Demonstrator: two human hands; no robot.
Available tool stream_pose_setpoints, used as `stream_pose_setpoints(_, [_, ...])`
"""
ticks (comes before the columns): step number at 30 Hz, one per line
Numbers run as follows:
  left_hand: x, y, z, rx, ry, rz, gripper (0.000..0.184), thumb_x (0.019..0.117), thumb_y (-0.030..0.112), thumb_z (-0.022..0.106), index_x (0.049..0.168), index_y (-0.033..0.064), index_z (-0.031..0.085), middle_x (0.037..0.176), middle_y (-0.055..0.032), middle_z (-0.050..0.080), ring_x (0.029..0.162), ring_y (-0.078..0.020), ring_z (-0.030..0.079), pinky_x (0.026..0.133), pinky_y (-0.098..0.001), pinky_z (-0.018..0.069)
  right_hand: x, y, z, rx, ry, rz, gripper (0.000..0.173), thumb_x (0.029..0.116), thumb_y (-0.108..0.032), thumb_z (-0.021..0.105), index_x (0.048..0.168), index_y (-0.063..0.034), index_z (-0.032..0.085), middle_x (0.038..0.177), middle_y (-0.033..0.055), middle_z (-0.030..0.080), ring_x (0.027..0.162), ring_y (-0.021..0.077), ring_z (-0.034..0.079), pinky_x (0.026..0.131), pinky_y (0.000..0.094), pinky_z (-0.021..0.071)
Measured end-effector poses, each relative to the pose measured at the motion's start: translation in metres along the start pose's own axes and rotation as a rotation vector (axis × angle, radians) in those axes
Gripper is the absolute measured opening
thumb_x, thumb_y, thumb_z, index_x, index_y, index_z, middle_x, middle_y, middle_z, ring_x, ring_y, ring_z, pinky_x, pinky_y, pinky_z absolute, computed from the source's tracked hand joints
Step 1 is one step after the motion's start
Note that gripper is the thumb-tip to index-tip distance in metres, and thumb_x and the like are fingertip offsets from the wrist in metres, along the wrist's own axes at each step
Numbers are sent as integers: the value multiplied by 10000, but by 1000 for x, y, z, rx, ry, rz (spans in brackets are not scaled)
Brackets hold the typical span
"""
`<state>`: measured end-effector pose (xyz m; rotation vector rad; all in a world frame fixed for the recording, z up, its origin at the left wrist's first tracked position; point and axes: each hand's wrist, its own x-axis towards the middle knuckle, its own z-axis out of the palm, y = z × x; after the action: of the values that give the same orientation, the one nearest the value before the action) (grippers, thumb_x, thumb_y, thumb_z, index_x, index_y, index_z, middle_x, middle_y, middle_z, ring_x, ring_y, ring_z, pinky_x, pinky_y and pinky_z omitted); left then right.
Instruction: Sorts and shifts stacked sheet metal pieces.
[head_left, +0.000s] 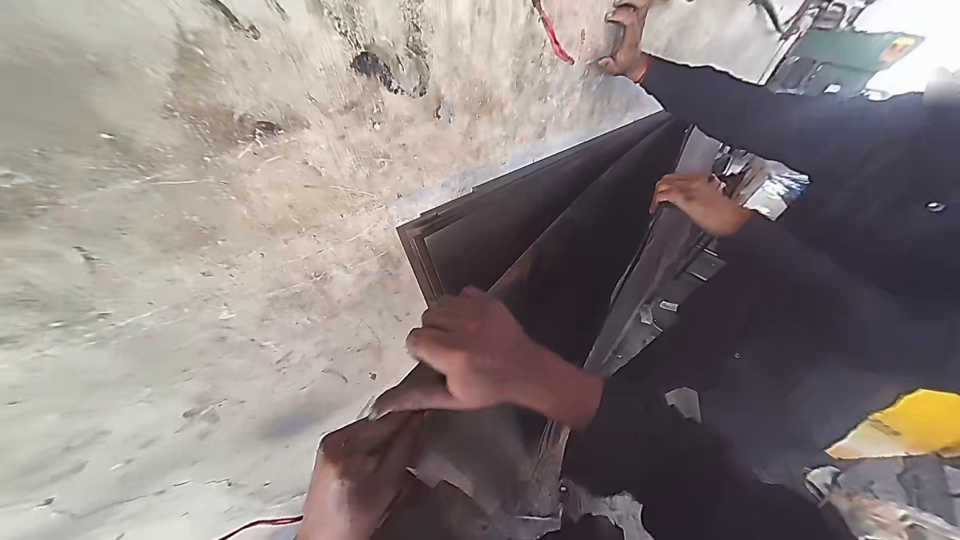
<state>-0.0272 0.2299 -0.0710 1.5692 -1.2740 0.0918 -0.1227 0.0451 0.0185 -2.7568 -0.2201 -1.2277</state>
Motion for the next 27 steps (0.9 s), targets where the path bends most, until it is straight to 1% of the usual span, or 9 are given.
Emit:
stream_pose_setpoints(4, [-5,4,7,77,36,60,269,968,301,671,947,52,771,864,-20,774,843,54,702,789,-133,556,-4,31,-30,50,-290,-50,616,949,-674,576,781,-88,671,679,46,612,679,209,627,645,391,483])
stream_pose_setpoints(10, [-15,14,11,143,44,35,323,964,389,667,939,83,769,843,-6,771,811,41,706,757,-167,573,-14,36,-45,-62,-215,-144,606,912,-700,611,737,-121,644,636,14,599,642,185,604,684,383,460])
stream_pose_setpoints(12, [-16,17,12,173,54,4,334,954,416,669,928,96,764,831,7,765,797,35,707,741,-185,581,-11,43,-55,-27,-269,-64,599,911,-699,614,815,-116,708,715,13,666,722,173,653,750,402,506])
stream_pose_setpoints(13, [-18,19,13,188,55,-9,342,949,423,667,921,97,765,817,6,760,783,25,706,725,-195,581,-14,46,-55,2,-299,-33,611,928,-691,595,823,-100,713,717,26,665,720,183,652,723,412,503])
stream_pose_setpoints(16, [-25,25,20,215,66,24,378,966,434,633,873,89,755,753,-19,740,715,-25,703,656,-238,572,-33,50,-41,-16,-163,-103,680,958,-706,523,677,-95,625,596,40,562,583,202,577,574,390,437])
stream_pose_setpoints(19, [-27,34,18,219,56,57,435,977,451,623,811,66,739,679,-59,715,626,-102,699,583,-326,577,-39,46,-41,-99,-9,-166,732,955,-754,457,624,-113,585,574,48,557,558,216,576,573,401,458])
stream_pose_setpoints(22, [-30,36,12,207,-3,105,431,984,427,627,795,54,728,662,-85,703,602,-143,691,566,-359,569,-43,38,-43,-115,56,-197,725,940,-762,477,595,-128,544,541,27,514,513,190,518,535,365,394])
stream_pose_setpoints(24, [-40,37,3,184,-16,124,404,996,421,624,846,67,745,706,-71,723,644,-113,700,602,-325,577,-43,27,-42,-91,50,-199,718,946,-748,491,597,-124,551,547,32,521,520,195,524,546,371,406])
stream_pose_setpoints(27, [-55,50,-21,114,-32,107,326,987,363,671,948,53,761,852,-64,767,817,-10,709,764,-206,574,-38,0,-38,-45,64,-185,707,940,-723,533,595,-107,571,536,31,519,502,184,522,517,362,390])
